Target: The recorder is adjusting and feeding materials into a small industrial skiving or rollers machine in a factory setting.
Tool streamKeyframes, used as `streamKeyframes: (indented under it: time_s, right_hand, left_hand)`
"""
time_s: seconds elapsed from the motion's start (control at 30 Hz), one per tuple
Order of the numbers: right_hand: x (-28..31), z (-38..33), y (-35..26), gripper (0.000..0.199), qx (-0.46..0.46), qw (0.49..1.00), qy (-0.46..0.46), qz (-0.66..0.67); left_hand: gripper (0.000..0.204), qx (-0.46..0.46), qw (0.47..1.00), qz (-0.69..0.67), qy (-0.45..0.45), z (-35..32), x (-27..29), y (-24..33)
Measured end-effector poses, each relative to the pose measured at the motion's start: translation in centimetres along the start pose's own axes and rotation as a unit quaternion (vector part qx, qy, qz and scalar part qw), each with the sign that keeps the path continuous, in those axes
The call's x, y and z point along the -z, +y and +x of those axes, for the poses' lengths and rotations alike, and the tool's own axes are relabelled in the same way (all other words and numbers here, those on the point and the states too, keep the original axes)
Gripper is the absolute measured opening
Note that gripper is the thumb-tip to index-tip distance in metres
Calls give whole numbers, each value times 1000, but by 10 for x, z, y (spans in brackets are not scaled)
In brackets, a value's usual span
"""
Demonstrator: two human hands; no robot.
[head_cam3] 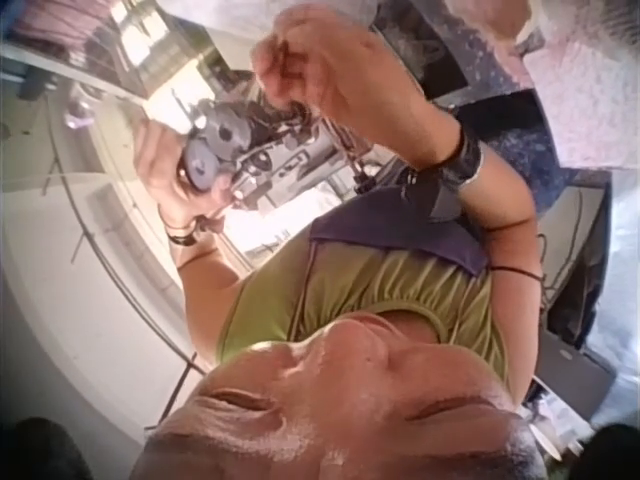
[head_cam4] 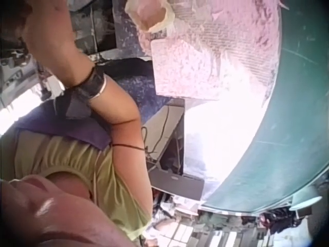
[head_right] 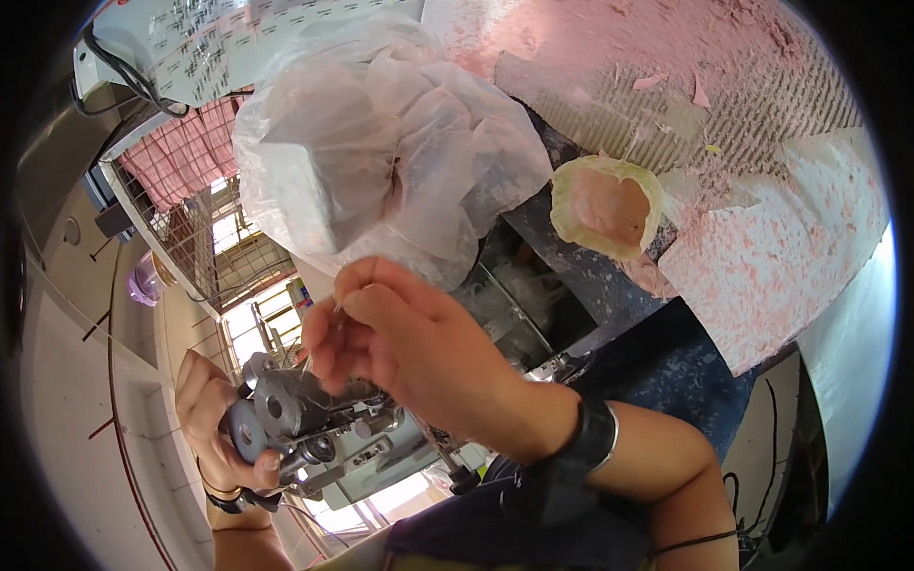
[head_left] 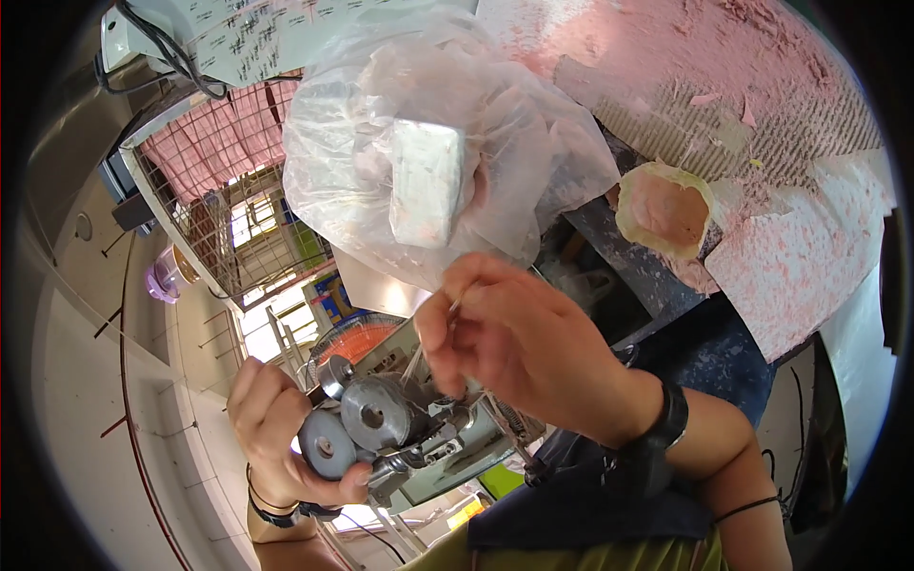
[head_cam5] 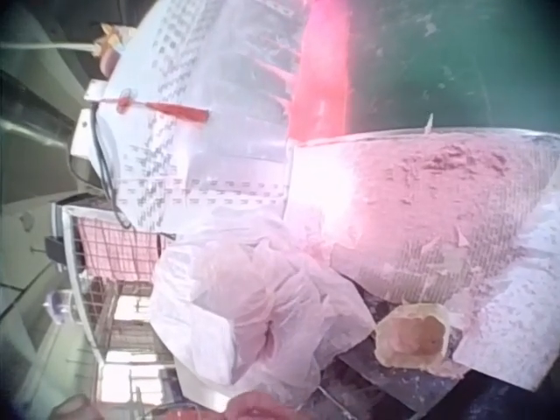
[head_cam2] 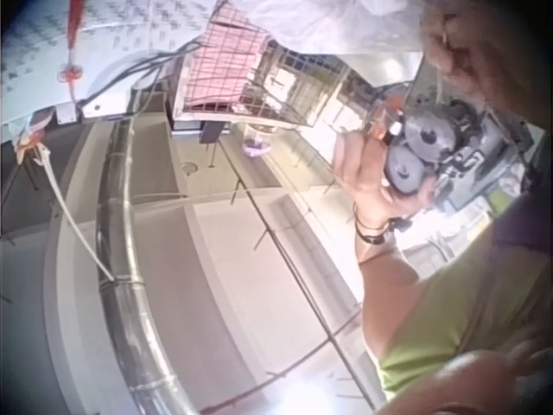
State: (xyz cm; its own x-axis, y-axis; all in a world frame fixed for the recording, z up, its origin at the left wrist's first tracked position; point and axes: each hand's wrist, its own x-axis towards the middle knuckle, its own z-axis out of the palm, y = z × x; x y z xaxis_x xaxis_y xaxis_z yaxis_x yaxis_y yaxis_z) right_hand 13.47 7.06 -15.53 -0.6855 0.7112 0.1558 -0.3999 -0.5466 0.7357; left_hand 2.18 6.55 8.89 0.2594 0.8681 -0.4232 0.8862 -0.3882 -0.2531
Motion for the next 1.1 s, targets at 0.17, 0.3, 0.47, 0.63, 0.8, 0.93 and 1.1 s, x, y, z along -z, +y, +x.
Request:
streamKeyframes:
  time_s: [0.17, 0.3, 0.47, 0.63, 0.8, 0.93, 1.1]
  right_hand:
    - [-15, 9, 9, 20, 346, 703, -84, -615]
    - [-34, 29, -15, 35, 341, 472, -194, -790]
    - [-67, 46, -45, 35, 377, 403, -202, -809]
    - [-87, 55, -57, 27, 346, 371, -172, -844]
    - [-104, 45, -67, 10, 342, 539, -73, -766]
    - [-102, 19, -52, 10, 173, 683, -32, -709]
    - [-70, -28, -11, 14, 38, 679, 60, -731]
  left_hand:
    - [70, 4, 1000, 7, -4, -3, -1, -4]
    - [64, 69, 993, -99, 2, 5, 2, -1]
    - [39, 144, 940, -305, -54, 55, 18, 0]
    - [23, 151, 743, -551, -349, 106, 14, -32]
    - [21, 287, 754, -520, -281, 105, 39, -53]
    - [18, 223, 900, -355, 123, 94, 74, -35]
    - [17, 23, 981, -191, -41, 65, 49, 11]
